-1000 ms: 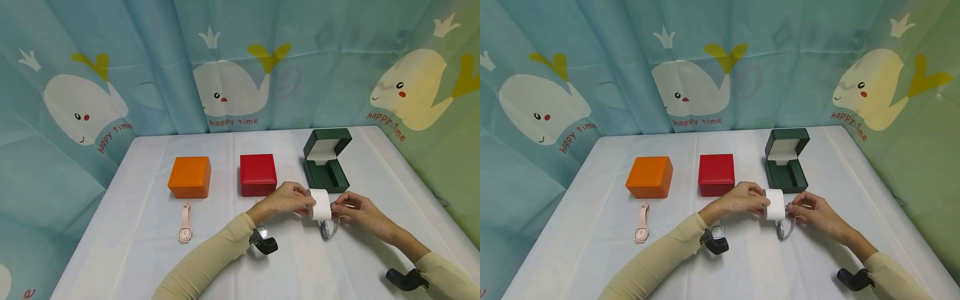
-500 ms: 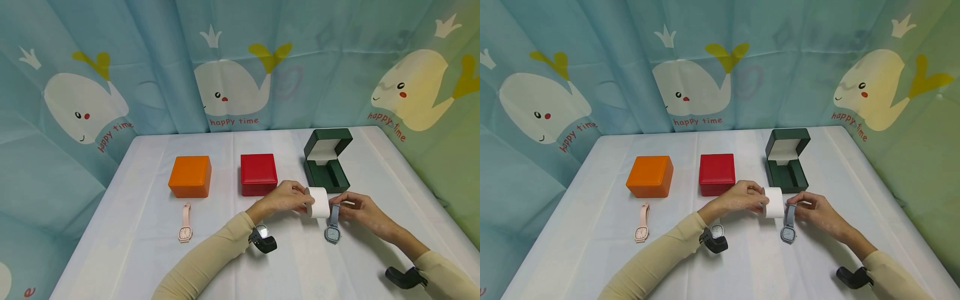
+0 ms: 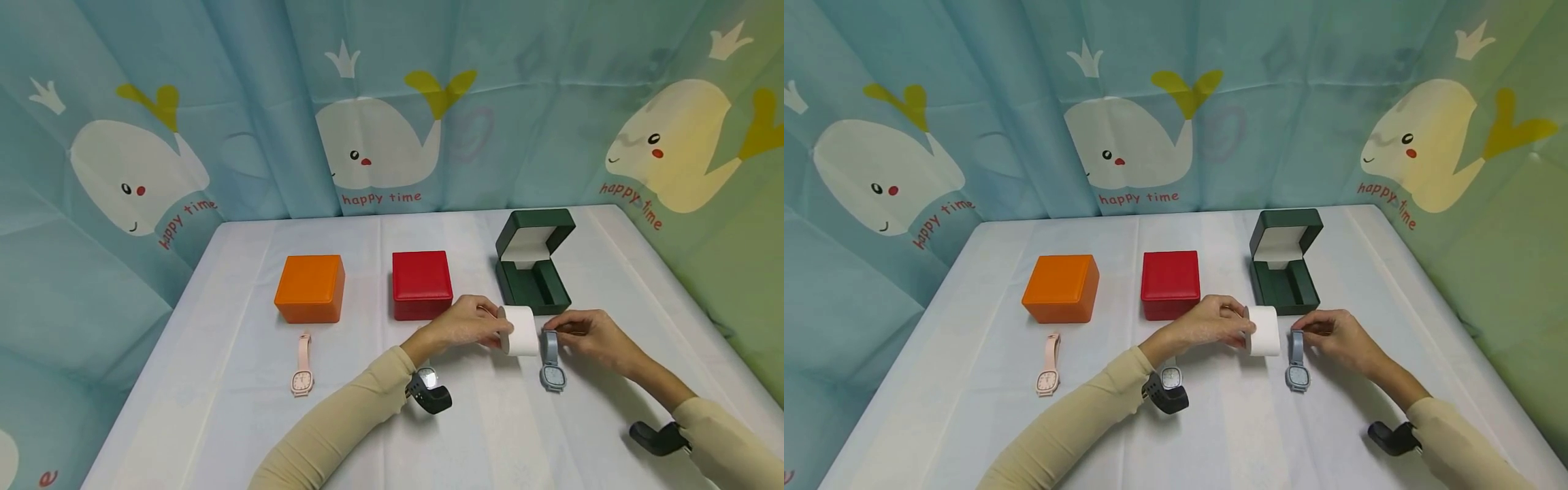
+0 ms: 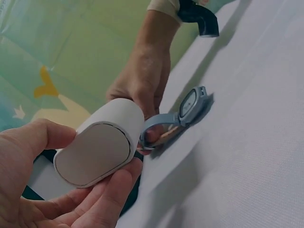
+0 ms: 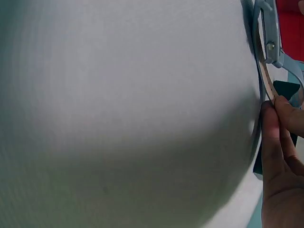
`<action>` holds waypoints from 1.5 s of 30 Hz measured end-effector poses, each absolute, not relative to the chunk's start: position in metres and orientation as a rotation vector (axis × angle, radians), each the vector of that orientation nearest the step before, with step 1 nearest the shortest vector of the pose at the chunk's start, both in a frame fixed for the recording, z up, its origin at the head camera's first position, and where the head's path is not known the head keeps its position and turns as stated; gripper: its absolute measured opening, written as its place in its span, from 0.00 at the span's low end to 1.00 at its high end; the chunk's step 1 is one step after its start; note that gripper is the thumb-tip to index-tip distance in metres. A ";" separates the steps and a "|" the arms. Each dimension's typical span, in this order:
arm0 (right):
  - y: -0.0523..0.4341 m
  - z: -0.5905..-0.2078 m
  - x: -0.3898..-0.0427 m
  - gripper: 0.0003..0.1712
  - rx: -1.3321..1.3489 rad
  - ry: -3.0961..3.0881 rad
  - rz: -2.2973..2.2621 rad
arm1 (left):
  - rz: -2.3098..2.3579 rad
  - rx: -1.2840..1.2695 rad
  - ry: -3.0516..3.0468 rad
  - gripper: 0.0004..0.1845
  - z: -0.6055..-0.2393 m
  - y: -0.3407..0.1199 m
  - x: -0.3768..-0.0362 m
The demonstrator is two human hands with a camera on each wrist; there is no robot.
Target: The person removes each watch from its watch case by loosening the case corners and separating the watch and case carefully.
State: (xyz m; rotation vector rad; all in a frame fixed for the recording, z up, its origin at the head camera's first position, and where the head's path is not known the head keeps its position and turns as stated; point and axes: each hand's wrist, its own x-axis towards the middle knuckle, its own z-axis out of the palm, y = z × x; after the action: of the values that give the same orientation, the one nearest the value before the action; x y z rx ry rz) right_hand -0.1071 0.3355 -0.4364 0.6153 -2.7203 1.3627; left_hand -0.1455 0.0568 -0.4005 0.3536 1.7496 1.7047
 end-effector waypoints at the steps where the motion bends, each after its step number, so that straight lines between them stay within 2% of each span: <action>1: 0.335 -0.437 -0.107 0.14 0.632 -2.715 1.330 | 1.705 0.356 1.750 0.11 -0.401 0.057 -0.146; 7: 0.329 -0.431 -0.103 0.20 0.696 -2.760 1.090 | 1.713 0.372 1.762 0.11 -0.402 0.055 -0.146; 12: 0.323 -0.421 -0.093 0.19 0.502 -2.908 1.053 | 1.718 0.378 1.765 0.11 -0.403 0.055 -0.146; 17: 0.313 -0.415 -0.080 0.38 0.338 -3.085 0.966 | 1.713 0.369 1.778 0.11 -0.403 0.054 -0.145; 20: 0.309 -0.416 -0.074 0.42 0.355 -3.118 0.910 | 1.709 0.372 1.775 0.11 -0.403 0.054 -0.145; 32: 0.302 -0.418 -0.074 0.31 0.408 -3.116 0.861 | 1.737 0.359 1.756 0.11 -0.405 0.055 -0.146; 45: 0.311 -0.417 -0.078 0.31 0.447 -3.077 0.810 | 1.723 0.352 1.744 0.12 -0.401 0.057 -0.144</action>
State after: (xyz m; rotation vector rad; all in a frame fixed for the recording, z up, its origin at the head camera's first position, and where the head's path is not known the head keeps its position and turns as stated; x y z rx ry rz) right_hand -0.0780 0.3105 -0.4174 0.4472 -3.0767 0.8099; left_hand -0.1443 0.0571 -0.4008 0.3523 1.7438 1.7233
